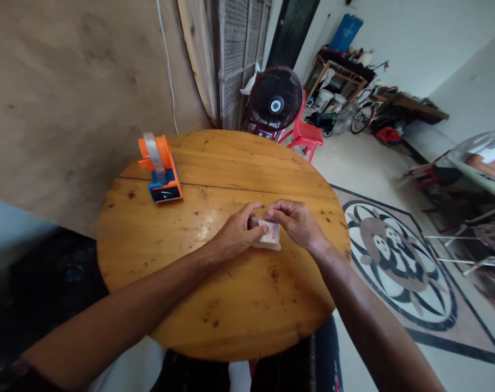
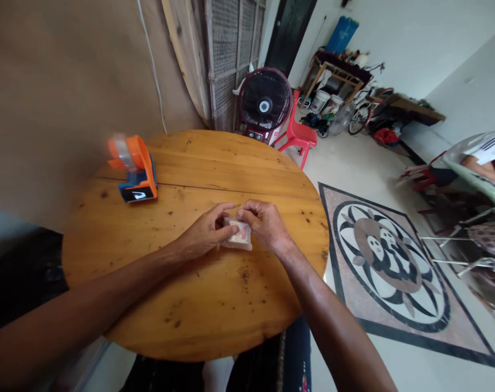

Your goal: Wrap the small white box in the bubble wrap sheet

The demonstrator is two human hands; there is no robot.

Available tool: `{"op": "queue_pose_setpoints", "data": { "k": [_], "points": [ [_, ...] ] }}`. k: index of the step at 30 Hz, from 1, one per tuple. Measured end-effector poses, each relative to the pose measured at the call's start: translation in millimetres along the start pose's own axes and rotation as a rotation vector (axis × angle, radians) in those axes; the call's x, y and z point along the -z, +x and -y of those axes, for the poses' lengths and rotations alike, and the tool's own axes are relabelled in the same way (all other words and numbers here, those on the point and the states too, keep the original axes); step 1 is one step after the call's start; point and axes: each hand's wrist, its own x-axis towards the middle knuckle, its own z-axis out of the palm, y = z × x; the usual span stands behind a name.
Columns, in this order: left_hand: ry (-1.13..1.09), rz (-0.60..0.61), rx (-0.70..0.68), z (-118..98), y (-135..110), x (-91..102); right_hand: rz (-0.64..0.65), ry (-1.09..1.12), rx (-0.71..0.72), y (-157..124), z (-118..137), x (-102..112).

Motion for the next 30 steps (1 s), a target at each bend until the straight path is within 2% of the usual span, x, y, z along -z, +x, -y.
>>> {"op": "queue_pose_setpoints", "data": {
  "k": [7,14,21,30],
  "points": [
    [0.042,-0.005,-0.011,0.1,0.0,0.6,-0.11,0.052,0.056,-22.0,-6.9,-10.6],
    [0.039,-0.004,-0.026,0.6,0.5,0.9,-0.206,-0.181,0.162,-35.9,-13.9,-18.1],
    [0.018,0.058,0.056,-5.6,2.2,8.3,-0.309,-0.378,0.39,-40.3,-26.1,-24.1],
    [-0.076,0.159,0.065,-9.2,1.0,13.2,-0.26,-0.495,0.475,-41.2,-28.4,-19.4]
  ]
}}
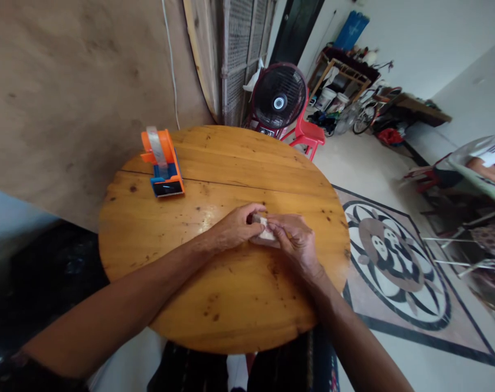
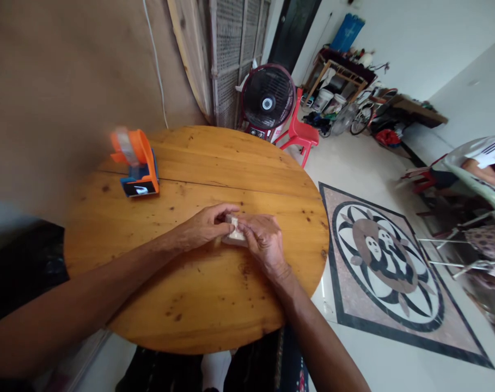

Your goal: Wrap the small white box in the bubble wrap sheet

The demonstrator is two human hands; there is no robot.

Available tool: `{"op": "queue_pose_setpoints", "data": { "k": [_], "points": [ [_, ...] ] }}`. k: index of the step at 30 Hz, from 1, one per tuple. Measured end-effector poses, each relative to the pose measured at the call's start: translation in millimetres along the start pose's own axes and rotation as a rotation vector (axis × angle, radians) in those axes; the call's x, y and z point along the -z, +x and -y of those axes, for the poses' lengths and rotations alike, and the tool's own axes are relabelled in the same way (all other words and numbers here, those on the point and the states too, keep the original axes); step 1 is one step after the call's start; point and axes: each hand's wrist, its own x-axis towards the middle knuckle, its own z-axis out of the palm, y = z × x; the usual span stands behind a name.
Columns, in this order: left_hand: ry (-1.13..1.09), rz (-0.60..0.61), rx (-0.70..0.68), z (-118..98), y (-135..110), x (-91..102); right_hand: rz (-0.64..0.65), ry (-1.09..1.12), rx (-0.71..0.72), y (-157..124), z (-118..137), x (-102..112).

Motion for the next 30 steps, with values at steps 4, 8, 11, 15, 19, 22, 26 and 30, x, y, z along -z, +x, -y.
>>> {"op": "queue_pose_setpoints", "data": {
  "k": [4,8,11,15,19,22,26,30],
  "points": [
    [-0.028,0.011,-0.018,-0.1,-0.7,-0.1,0.093,-0.077,0.0,3.3,3.2,3.8],
    [-0.002,0.015,-0.034,-1.2,-1.5,0.6,0.144,-0.058,-0.038,4.9,6.6,8.3],
    [0.014,0.033,-0.058,-2.7,-2.2,1.4,0.135,-0.015,-0.052,3.3,9.6,11.5],
    [0.017,0.044,-0.061,-3.0,-1.9,2.3,0.033,0.074,-0.094,-0.9,9.8,14.3],
    [0.045,0.033,-0.029,-2.5,-0.5,2.7,-0.07,0.238,-0.183,-2.5,3.1,17.5],
    [0.047,0.025,-0.011,-2.4,-0.3,2.5,-0.008,0.303,-0.25,-3.1,-1.0,19.4],
    [0.055,0.023,-0.012,-3.1,-0.8,2.3,0.096,0.27,-0.288,-6.9,-0.8,16.8],
    [0.053,0.042,-0.041,-4.8,-1.3,2.7,0.076,0.166,-0.264,-11.6,0.0,13.5]
  ]
}}
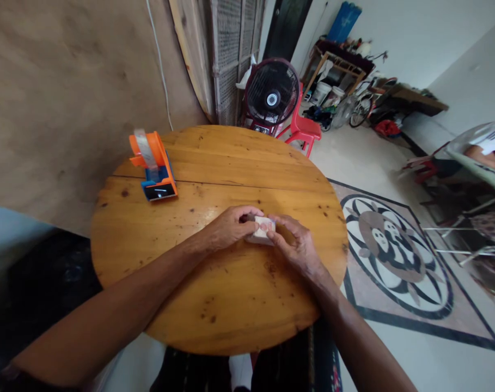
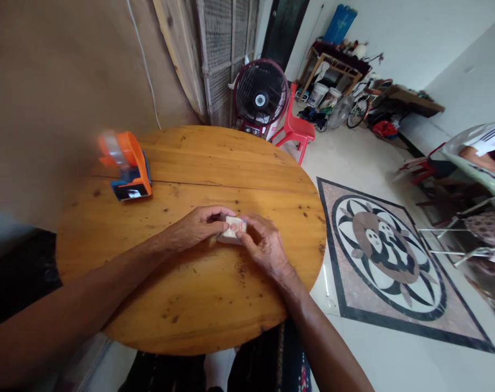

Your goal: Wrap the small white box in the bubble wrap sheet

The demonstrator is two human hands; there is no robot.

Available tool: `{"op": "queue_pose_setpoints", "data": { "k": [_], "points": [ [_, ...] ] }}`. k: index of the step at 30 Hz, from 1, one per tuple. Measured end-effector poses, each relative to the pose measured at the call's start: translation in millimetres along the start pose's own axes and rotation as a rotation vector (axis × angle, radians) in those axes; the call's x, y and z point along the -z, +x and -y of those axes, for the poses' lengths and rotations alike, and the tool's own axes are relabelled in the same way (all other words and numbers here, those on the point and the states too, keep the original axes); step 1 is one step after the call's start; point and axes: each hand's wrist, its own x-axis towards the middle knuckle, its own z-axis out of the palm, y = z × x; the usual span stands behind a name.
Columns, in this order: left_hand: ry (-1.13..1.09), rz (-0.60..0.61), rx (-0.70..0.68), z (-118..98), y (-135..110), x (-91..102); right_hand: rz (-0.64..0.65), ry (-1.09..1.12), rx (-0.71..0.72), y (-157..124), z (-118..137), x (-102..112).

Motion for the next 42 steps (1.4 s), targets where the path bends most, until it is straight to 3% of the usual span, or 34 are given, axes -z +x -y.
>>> {"op": "queue_pose_setpoints", "data": {
  "k": [12,19,22,27,33,37,42],
  "points": [
    [-0.011,0.024,-0.005,-0.7,-1.1,-0.5,0.153,-0.054,0.045,2.6,-10.8,9.7],
    [0.162,-0.1,-0.024,-3.2,-4.2,20.3,0.325,0.016,-0.05,5.1,-17.3,19.5],
    [0.164,-0.027,0.009,-3.3,-6.1,26.2,0.324,-0.008,-0.055,2.5,-22.5,15.1],
    [0.067,0.077,0.005,1.6,-5.0,17.4,0.252,-0.03,-0.063,4.6,-20.5,3.9],
    [0.056,-0.038,-0.026,5.6,0.0,14.0,0.226,-0.06,-0.062,16.6,-18.6,-5.5],
    [0.074,-0.105,0.019,8.0,2.1,17.5,0.307,0.006,-0.05,19.2,-19.4,2.2],
    [0.241,-0.21,0.061,8.7,2.8,20.8,0.259,0.153,-0.096,11.9,-26.3,9.4]
  ]
}}
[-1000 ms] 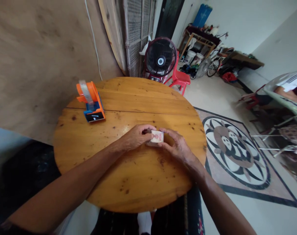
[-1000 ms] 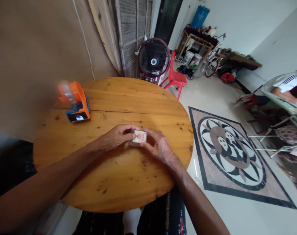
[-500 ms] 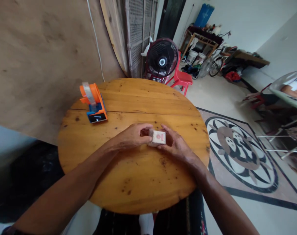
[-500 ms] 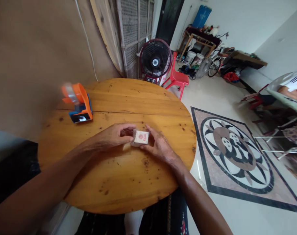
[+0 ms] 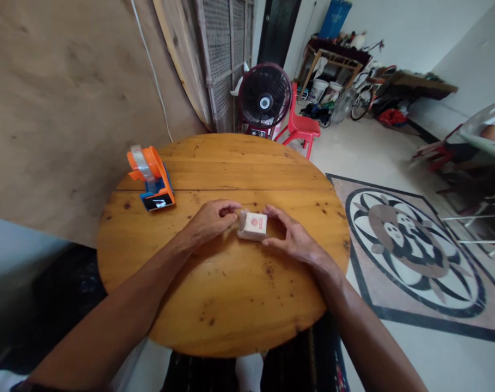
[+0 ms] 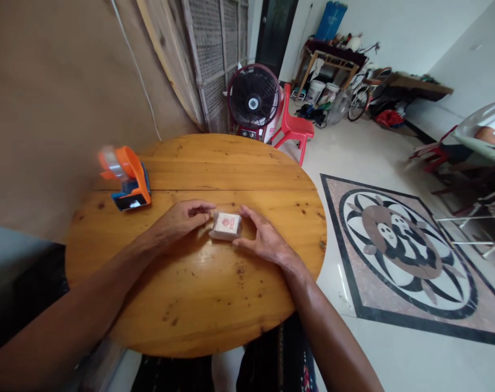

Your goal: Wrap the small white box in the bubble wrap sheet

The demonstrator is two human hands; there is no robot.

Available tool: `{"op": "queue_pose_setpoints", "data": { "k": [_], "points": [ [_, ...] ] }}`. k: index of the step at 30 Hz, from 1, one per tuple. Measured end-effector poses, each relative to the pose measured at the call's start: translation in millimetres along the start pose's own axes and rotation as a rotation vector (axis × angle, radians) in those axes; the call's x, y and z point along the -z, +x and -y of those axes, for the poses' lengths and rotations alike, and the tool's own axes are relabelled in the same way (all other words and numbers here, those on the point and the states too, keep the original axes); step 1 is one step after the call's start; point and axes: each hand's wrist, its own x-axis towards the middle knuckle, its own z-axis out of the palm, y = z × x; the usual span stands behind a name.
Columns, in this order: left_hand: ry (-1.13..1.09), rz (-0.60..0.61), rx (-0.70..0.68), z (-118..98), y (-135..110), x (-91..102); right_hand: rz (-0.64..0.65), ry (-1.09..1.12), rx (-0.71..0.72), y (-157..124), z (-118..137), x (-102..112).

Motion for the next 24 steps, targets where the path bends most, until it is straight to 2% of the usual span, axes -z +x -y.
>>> {"op": "queue_pose_setpoints", "data": {
  "k": [4,12,20,24],
  "points": [
    [0.051,0.019,-0.085,0.7,1.1,-3.5,-0.009,-0.007,0.032,2.4,-7.8,-5.2],
    [0.094,0.016,-0.147,5.7,3.8,-12.7,0.028,0.069,0.135,7.8,-8.8,-10.1],
    [0.18,0.017,-0.228,7.3,1.6,-10.0,0.01,0.011,0.119,6.4,-18.6,-13.2],
    [0.26,-0.091,-0.251,8.3,1.1,-9.5,-0.015,-0.026,0.08,6.1,-17.9,-15.0]
  ]
}}
